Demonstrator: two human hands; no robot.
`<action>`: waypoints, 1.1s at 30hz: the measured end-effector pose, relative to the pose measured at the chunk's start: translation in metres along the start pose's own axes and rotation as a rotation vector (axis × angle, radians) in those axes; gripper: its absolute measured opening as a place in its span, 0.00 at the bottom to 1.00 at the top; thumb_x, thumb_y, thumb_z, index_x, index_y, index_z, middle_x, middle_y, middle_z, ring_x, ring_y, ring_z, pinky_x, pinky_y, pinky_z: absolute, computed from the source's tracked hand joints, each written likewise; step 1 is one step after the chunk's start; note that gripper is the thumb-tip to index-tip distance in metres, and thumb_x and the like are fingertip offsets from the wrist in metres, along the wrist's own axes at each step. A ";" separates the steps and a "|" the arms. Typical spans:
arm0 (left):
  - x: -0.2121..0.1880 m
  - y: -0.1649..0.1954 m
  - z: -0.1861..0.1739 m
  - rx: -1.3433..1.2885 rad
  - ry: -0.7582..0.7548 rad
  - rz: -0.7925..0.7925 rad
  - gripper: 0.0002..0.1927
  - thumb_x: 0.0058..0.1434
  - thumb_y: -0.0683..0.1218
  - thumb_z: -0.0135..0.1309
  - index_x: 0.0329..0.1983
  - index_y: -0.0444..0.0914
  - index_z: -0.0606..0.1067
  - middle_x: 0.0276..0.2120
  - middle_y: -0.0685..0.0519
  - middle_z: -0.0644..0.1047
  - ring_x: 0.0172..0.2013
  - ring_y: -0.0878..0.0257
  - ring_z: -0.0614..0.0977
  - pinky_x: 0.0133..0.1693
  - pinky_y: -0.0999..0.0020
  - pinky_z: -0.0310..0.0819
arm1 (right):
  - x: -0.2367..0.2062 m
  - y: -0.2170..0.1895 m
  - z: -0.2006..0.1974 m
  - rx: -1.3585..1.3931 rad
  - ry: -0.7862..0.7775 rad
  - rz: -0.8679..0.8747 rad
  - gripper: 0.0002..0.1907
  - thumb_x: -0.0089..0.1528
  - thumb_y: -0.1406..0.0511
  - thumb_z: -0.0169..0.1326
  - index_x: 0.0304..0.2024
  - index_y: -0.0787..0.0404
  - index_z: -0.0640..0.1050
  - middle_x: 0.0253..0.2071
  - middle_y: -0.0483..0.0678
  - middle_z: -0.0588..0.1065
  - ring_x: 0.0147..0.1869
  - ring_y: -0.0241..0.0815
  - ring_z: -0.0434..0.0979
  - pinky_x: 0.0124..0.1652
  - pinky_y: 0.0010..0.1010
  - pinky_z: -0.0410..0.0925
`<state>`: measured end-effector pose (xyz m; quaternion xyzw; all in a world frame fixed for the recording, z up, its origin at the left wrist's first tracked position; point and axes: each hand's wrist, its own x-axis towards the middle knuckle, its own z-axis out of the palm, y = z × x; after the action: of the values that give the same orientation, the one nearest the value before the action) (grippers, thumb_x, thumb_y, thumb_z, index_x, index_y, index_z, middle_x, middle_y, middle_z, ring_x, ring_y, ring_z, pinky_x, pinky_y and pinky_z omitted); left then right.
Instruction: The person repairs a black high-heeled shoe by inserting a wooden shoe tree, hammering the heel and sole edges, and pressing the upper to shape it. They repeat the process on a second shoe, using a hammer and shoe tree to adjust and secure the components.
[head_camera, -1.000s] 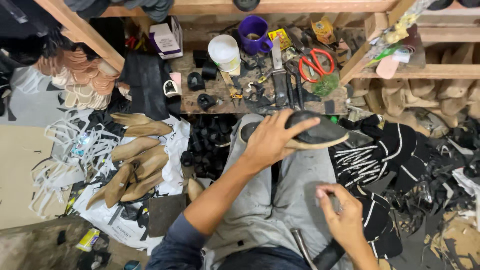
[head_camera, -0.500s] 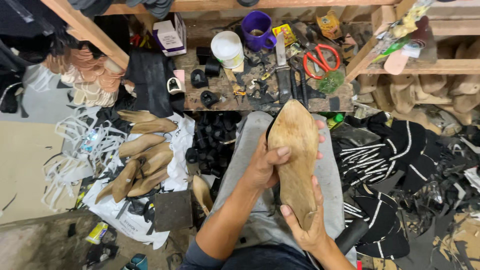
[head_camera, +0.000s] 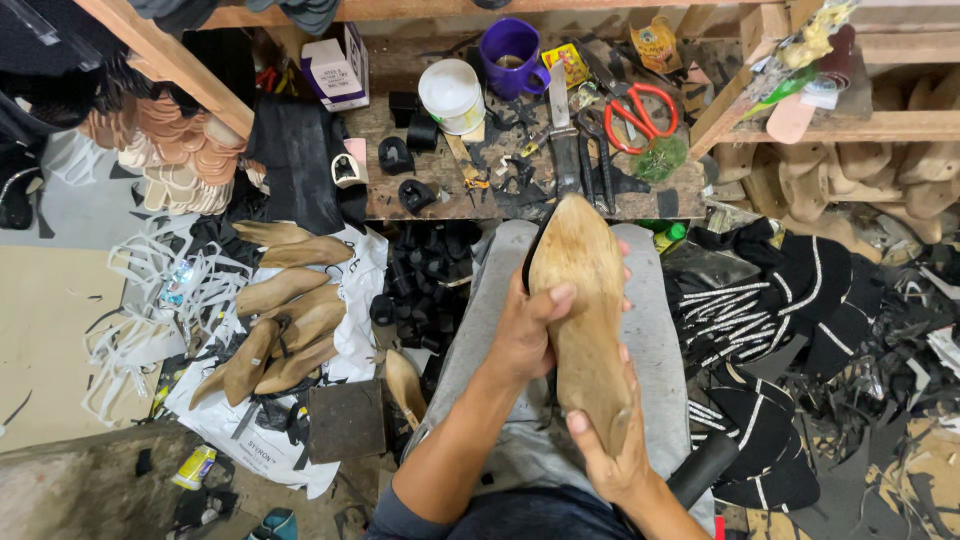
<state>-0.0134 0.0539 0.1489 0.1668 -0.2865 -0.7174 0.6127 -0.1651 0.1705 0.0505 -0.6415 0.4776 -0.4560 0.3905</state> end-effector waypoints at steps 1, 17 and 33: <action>0.002 0.000 0.000 0.013 0.028 0.014 0.41 0.60 0.54 0.62 0.70 0.28 0.64 0.59 0.37 0.73 0.54 0.52 0.80 0.51 0.53 0.81 | 0.004 -0.004 -0.001 0.094 -0.001 0.068 0.43 0.65 0.60 0.52 0.75 0.69 0.48 0.72 0.64 0.58 0.75 0.58 0.60 0.68 0.45 0.57; 0.022 0.002 -0.016 1.880 -0.171 0.432 0.58 0.40 0.50 0.75 0.74 0.45 0.58 0.60 0.42 0.70 0.58 0.46 0.73 0.62 0.44 0.59 | 0.113 -0.030 -0.050 -0.435 0.029 -0.128 0.35 0.63 0.61 0.58 0.70 0.65 0.65 0.65 0.60 0.66 0.70 0.57 0.66 0.67 0.45 0.60; -0.013 -0.007 -0.120 1.113 0.137 0.182 0.51 0.49 0.41 0.72 0.75 0.36 0.58 0.63 0.45 0.70 0.65 0.54 0.72 0.67 0.62 0.64 | 0.186 -0.021 -0.053 -0.498 -0.323 -0.261 0.29 0.48 0.57 0.70 0.47 0.64 0.75 0.52 0.57 0.71 0.60 0.60 0.68 0.60 0.47 0.61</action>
<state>0.0547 0.0423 0.0499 0.4853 -0.5942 -0.3902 0.5091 -0.1870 -0.0084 0.1248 -0.8372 0.4200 -0.2637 0.2307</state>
